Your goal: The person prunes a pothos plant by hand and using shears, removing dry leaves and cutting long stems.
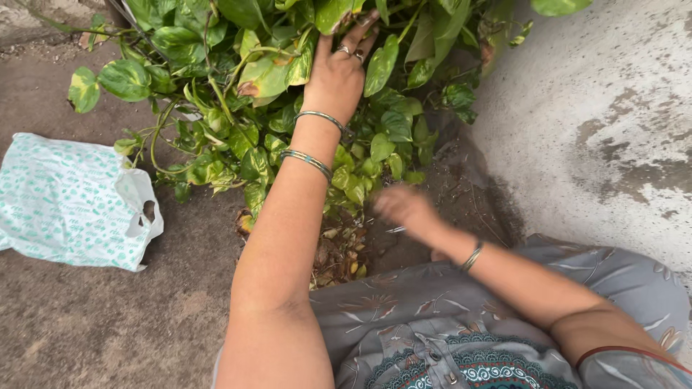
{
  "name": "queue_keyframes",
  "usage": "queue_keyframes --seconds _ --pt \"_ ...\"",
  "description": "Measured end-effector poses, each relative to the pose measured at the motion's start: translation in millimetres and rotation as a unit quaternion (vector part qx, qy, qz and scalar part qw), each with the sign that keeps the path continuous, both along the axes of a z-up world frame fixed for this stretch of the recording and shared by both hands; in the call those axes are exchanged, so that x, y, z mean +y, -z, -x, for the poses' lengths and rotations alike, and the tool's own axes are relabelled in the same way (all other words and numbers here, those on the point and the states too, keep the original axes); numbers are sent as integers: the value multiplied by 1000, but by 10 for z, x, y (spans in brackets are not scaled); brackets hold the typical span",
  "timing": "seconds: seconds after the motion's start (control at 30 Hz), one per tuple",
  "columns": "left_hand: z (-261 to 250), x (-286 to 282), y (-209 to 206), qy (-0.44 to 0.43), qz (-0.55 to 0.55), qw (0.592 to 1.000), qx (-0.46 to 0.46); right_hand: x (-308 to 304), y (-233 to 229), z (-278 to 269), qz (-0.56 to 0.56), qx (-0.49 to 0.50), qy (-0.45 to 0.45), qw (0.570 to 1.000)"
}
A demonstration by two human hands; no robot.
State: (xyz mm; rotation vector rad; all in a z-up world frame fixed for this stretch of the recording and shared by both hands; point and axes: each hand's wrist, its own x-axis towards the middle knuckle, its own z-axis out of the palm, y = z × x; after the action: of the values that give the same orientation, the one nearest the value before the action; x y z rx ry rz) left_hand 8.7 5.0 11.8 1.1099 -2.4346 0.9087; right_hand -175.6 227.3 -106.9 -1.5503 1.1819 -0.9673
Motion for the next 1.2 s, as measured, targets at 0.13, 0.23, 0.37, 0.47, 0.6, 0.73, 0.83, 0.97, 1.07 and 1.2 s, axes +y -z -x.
queue_keyframes --seconds 0.13,0.23,0.37,0.47,0.6,0.73,0.83,0.97,1.07,1.2 --pt "0 23 20 6 -16 1000 15 -62 -224 -175 280 305 -46 909" --pt "20 -56 36 19 -82 996 22 -787 -362 19 103 254 194 942" --pt "20 31 7 22 -49 998 40 -2151 -287 339 -52 -185 246 950" --pt "18 38 -1 15 -17 999 47 -2917 -27 559 -10 -371 205 906" --pt "42 8 28 1 -42 999 3 -3280 130 733 -42 -401 234 885" --pt "61 -26 63 6 -47 999 0 -3115 -18 705 -49 -393 265 879" --pt "64 -41 91 18 -58 998 8 -2772 -57 628 -67 -364 308 877" --pt "34 -11 79 22 -44 999 18 -2461 -144 750 31 -228 279 932" --pt "-26 18 31 41 -25 998 51 -2297 -231 1008 53 -64 296 951" --pt "15 103 -127 6 -30 999 8 -2320 -242 1200 49 58 317 945"
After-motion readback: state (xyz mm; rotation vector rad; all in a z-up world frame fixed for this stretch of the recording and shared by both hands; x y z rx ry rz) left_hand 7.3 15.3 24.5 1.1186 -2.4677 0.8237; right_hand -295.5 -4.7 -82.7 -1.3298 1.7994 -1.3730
